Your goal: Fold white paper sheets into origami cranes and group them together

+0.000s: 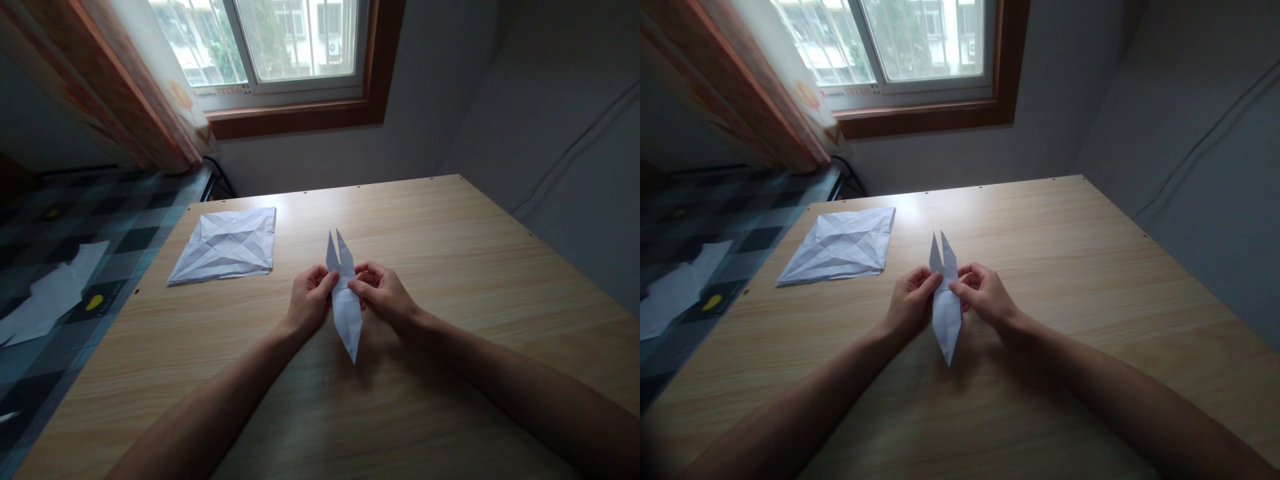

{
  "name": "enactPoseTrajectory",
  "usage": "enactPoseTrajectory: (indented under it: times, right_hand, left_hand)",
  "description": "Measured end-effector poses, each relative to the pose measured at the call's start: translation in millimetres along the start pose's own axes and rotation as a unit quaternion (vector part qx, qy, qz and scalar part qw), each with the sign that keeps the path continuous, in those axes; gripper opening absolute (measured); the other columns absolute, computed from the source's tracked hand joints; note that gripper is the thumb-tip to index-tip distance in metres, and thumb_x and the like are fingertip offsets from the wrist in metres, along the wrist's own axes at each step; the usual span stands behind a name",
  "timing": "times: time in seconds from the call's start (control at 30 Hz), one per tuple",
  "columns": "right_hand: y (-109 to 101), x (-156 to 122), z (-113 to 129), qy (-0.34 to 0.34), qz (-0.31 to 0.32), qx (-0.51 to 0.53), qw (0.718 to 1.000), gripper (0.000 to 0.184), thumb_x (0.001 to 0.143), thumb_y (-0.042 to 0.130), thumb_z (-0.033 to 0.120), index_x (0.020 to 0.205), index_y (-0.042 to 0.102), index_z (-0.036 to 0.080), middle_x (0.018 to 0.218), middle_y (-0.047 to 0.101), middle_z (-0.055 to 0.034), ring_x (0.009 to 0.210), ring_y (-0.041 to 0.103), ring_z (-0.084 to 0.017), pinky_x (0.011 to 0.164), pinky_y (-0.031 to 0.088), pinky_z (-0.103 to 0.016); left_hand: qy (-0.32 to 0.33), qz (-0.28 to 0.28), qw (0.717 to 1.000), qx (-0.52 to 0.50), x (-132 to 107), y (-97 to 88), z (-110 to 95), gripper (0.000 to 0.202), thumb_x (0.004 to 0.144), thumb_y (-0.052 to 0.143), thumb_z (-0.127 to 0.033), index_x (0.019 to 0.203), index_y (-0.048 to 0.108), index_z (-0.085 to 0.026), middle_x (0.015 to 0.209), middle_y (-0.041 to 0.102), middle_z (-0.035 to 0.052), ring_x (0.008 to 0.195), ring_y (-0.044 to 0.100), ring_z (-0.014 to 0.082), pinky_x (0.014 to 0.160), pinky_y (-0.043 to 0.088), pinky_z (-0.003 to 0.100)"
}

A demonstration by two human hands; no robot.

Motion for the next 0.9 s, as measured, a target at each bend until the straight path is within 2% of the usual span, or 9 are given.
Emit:
enactPoseTrajectory:
  times: [0.13, 0.23, 0.3, 0.4, 0.53, 0.63, 0.77, 0.9]
  right_hand:
    - [3.6, 0.0, -0.4, 0.015, 0.023, 0.022, 0.999, 0.037, 0.069, 0.079, 0.04, 0.092, 0.062, 0.017, 0.063, 0.065, 0.0025, 0.052, 0.061, -0.013, 0.048, 0.05, -0.024]
    - [2.0, 0.8, -1.1, 0.03, 0.024, 0.039, 0.998, 0.04, 0.067, 0.08, 0.038, 0.094, 0.06, 0.016, 0.062, 0.064, 0.0032, 0.051, 0.061, -0.013, 0.046, 0.049, -0.023]
    - [0.1, 1.4, -2.7, 0.041, 0.02, 0.044, 0.998, 0.042, 0.067, 0.081, 0.037, 0.094, 0.056, 0.016, 0.059, 0.062, 0.0053, 0.047, 0.058, -0.012, 0.043, 0.046, -0.022]
    - [-4.8, 1.8, -4.0, 0.041, 0.0, 0.043, 0.998, 0.048, 0.066, 0.082, 0.036, 0.094, 0.047, 0.02, 0.053, 0.059, 0.0091, 0.042, 0.054, -0.011, 0.041, 0.041, -0.02]
    - [-6.6, 1.5, -1.6, 0.026, -0.004, 0.043, 0.999, 0.044, 0.068, 0.08, 0.036, 0.087, 0.042, 0.022, 0.058, 0.06, 0.0088, 0.047, 0.056, -0.011, 0.044, 0.043, -0.02]
    - [-2.6, 0.7, 2.7, 0.008, 0.034, 0.036, 0.999, 0.034, 0.07, 0.078, 0.03, 0.08, 0.047, 0.02, 0.065, 0.06, 0.0066, 0.053, 0.058, -0.01, 0.048, 0.046, -0.021]
    - [-0.1, -0.9, 5.0, -0.009, 0.079, 0.03, 0.996, 0.029, 0.071, 0.074, 0.022, 0.09, 0.054, 0.02, 0.072, 0.063, 0.0048, 0.057, 0.06, -0.01, 0.052, 0.048, -0.023]
    - [-2.0, -1.6, 5.8, -0.024, 0.093, 0.016, 0.995, 0.025, 0.072, 0.07, 0.018, 0.094, 0.058, 0.02, 0.067, 0.06, 0.0053, 0.056, 0.059, -0.011, 0.052, 0.047, -0.024]
  left_hand:
    - [0.0, 0.002, 1.0, 0.004, -0.3, 2.5, -2.7, 0.038, 0.071, 0.075, -0.044, 0.066, 0.051, -0.016, 0.053, 0.051, -0.0051, 0.045, 0.044, 0.0065, 0.044, 0.033, 0.019]
    - [0.006, 0.006, 1.0, 0.018, -1.7, 4.5, -5.2, 0.034, 0.075, 0.072, -0.041, 0.089, 0.056, -0.016, 0.057, 0.057, -0.0041, 0.046, 0.049, 0.0085, 0.045, 0.036, 0.019]
    - [0.01, -0.004, 1.0, 0.012, -3.1, 3.9, -6.5, 0.041, 0.075, 0.072, -0.038, 0.104, 0.05, -0.02, 0.057, 0.058, -0.0063, 0.044, 0.049, 0.0089, 0.045, 0.037, 0.019]
    - [0.018, -0.005, 1.0, 0.005, -4.5, 3.7, -7.9, 0.038, 0.072, 0.074, -0.032, 0.098, 0.048, -0.022, 0.058, 0.059, -0.0076, 0.044, 0.049, 0.0081, 0.046, 0.037, 0.018]
    - [0.01, 0.04, 0.998, 0.055, -3.5, 6.5, -4.3, 0.02, 0.071, 0.073, -0.029, 0.081, 0.06, -0.016, 0.057, 0.059, -0.0029, 0.048, 0.05, 0.0083, 0.046, 0.035, 0.019]
    - [0.004, 0.04, 0.997, 0.073, -1.9, 2.7, -1.5, 0.022, 0.07, 0.073, -0.028, 0.085, 0.07, -0.013, 0.054, 0.057, -0.0022, 0.048, 0.049, 0.0082, 0.048, 0.035, 0.02]
    - [-0.012, 0.03, 0.998, 0.051, -1.4, -0.1, 2.5, 0.03, 0.069, 0.075, -0.029, 0.094, 0.073, -0.013, 0.057, 0.06, -0.0007, 0.051, 0.051, 0.0096, 0.052, 0.039, 0.022]
    - [-0.022, 0.058, 0.997, 0.039, -1.5, 3.8, 2.1, 0.03, 0.069, 0.074, -0.026, 0.096, 0.073, -0.013, 0.055, 0.058, -0.0015, 0.052, 0.05, 0.0097, 0.052, 0.038, 0.023]
Point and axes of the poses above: each hand's wrist, its own x-axis towards the middle knuckle, its own y-axis out of the palm, z = x × y, the point moved 8 cm from there along x, towards the middle knuckle
